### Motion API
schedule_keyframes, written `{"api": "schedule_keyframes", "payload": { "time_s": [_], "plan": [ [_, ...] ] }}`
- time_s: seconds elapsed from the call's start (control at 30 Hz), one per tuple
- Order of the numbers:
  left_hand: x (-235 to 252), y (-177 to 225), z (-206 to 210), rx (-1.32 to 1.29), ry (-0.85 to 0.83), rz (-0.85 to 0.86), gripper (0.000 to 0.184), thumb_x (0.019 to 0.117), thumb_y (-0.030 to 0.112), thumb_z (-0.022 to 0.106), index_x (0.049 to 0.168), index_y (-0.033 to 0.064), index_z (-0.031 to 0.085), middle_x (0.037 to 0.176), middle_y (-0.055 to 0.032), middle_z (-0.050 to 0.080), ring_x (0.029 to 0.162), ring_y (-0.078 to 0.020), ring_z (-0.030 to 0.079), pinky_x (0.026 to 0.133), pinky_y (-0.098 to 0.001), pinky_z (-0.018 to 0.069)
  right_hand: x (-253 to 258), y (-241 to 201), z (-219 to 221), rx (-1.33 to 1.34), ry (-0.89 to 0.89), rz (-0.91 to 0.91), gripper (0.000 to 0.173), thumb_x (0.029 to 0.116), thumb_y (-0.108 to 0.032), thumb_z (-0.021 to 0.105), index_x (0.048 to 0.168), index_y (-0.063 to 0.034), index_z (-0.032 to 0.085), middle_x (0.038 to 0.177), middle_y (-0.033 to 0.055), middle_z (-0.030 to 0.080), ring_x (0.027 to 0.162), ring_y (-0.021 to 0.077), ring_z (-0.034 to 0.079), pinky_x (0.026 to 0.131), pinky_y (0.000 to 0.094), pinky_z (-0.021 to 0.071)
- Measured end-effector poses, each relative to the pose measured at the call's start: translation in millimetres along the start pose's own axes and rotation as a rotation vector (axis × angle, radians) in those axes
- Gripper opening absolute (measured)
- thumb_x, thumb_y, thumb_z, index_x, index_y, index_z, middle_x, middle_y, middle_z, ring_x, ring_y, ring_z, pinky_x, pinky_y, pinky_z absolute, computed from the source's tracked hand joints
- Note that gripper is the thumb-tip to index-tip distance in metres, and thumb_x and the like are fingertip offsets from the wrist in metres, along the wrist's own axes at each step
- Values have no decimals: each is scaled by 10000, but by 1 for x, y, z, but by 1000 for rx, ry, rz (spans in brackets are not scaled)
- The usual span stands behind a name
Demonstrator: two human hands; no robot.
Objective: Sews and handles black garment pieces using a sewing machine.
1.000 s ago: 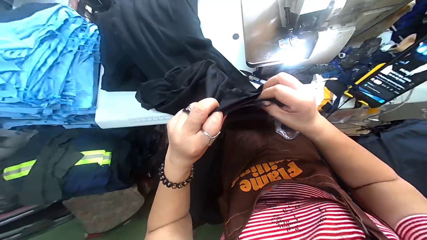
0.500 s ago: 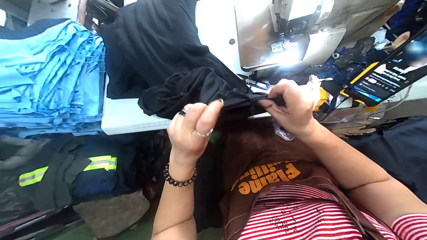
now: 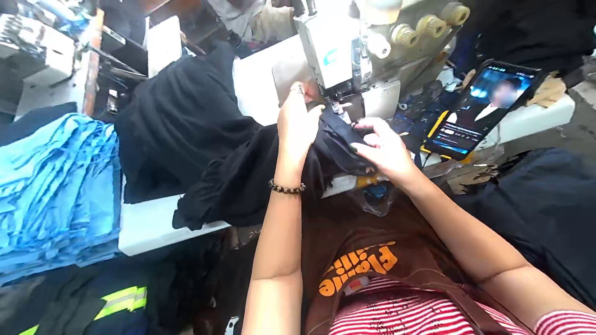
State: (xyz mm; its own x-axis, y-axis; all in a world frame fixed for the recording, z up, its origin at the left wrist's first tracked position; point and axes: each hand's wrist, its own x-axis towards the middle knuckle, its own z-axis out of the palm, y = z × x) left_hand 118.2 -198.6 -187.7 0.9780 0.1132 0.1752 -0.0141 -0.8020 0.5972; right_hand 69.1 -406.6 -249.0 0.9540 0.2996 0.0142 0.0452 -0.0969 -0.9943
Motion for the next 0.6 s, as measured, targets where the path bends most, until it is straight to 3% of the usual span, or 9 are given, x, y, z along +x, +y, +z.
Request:
{"api": "schedule_keyframes", "payload": {
  "time_s": [0.07,0.13,0.2,0.27,0.4,0.6],
  "plan": [
    [-9,7,5,-17,-8,-77,477,874,149,767,1285,28,558,1028,-114,705,964,-253,683,871,-461,545,-14,14,-7,59,-92,72,249,960,-129,697,1188,-30,676,855,60,688,649,107,623,585,296,562],
    [-15,11,8,-70,-9,-101,521,835,110,772,1290,44,526,952,-71,683,844,-189,665,773,-389,550,-26,17,-8,195,-157,133,190,975,-106,669,1135,-14,715,934,23,739,763,55,670,687,246,581],
    [-13,13,10,-81,3,-119,530,815,96,761,1282,45,516,940,-54,685,828,-160,663,754,-358,546,-27,13,-7,335,-168,162,142,989,-79,636,1087,-23,723,891,17,732,747,51,665,678,232,575],
    [-4,11,12,-65,28,-120,540,809,105,759,1286,25,518,986,-68,689,889,-160,666,814,-348,546,-19,10,-3,426,-140,164,106,1001,-81,615,997,-42,713,786,8,696,641,44,622,580,211,535],
    [16,8,14,-60,97,-107,513,781,61,770,1243,-2,555,1026,-113,680,959,-189,659,874,-361,533,-1,7,4,410,-69,159,122,1015,-119,617,1068,-49,702,848,28,699,687,75,644,605,248,555],
    [35,5,14,-137,120,-110,518,754,14,789,1218,0,560,1108,-120,668,1024,-156,657,926,-329,529,8,5,15,246,22,78,140,1015,-156,634,1098,-68,705,827,30,696,651,77,636,572,248,543]
  ]
}}
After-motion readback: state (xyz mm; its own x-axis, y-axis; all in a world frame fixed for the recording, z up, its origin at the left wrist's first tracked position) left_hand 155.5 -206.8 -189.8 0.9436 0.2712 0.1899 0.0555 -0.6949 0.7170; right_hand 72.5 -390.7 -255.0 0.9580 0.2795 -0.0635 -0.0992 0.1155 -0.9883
